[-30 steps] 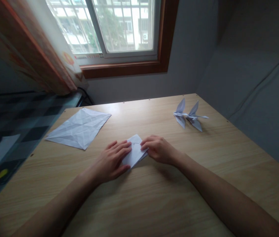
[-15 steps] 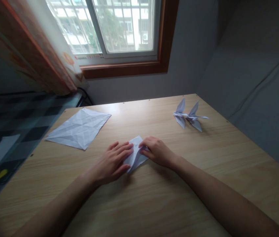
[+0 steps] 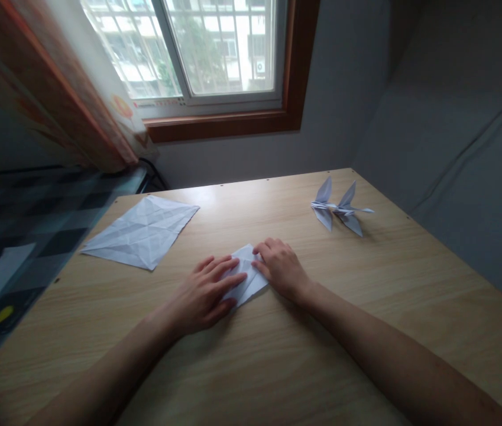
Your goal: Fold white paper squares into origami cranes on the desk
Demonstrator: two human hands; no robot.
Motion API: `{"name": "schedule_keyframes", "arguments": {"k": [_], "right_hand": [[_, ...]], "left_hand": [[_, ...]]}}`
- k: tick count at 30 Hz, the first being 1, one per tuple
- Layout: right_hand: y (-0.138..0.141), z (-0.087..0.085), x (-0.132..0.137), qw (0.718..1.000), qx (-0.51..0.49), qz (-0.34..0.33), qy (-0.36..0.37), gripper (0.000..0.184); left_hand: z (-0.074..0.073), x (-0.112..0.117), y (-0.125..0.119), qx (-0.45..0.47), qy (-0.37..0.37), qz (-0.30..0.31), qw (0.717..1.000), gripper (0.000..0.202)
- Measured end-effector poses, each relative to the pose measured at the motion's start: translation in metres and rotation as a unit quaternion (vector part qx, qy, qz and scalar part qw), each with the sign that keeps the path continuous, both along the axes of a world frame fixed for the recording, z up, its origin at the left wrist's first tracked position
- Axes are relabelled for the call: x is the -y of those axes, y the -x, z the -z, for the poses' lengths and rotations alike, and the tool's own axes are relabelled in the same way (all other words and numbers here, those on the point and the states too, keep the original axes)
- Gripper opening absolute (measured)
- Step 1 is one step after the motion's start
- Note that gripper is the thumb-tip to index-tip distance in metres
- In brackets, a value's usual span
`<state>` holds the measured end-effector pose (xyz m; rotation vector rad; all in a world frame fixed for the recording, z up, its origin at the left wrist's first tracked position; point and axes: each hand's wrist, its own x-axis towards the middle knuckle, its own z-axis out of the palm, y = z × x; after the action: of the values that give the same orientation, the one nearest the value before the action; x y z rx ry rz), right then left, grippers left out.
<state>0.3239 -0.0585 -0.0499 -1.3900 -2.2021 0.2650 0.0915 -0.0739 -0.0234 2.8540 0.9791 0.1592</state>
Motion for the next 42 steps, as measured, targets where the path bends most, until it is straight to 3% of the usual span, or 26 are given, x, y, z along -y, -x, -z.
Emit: {"name": "schedule_keyframes", "arguments": {"k": [3, 8, 17, 27, 33, 39, 42], "right_hand": [[0.000, -0.001, 0.003, 0.998, 0.038, -0.013, -0.043, 0.011], [0.002, -0.005, 0.012, 0.989, 0.081, -0.093, -0.078, 0.017], [0.002, -0.010, 0.019, 0.991, 0.108, -0.068, -0.043, 0.023], [0.003, -0.015, 0.020, 0.982, 0.163, -0.074, -0.060, 0.028], [0.000, -0.005, 0.016, 0.995, 0.071, -0.063, -0.038, 0.026], [-0.008, 0.000, 0.010, 0.992, -0.054, -0.114, 0.001, 0.077], [-0.010, 0.001, 0.008, 0.986, -0.080, -0.145, -0.014, 0.072]], "left_hand": [[0.000, 0.001, 0.000, -0.012, -0.001, -0.002, 1.000, 0.049], [0.001, 0.000, 0.000, 0.000, 0.002, -0.004, 1.000, 0.054], [0.004, -0.003, 0.002, 0.009, 0.016, -0.010, 1.000, 0.063], [0.003, -0.002, 0.001, 0.008, 0.015, -0.011, 1.000, 0.065], [0.006, -0.003, 0.002, 0.024, 0.015, -0.017, 0.999, 0.068], [0.010, -0.005, 0.001, 0.044, 0.011, -0.049, 0.998, 0.097], [0.014, -0.006, 0.002, 0.063, 0.004, -0.057, 0.996, 0.104]]}}
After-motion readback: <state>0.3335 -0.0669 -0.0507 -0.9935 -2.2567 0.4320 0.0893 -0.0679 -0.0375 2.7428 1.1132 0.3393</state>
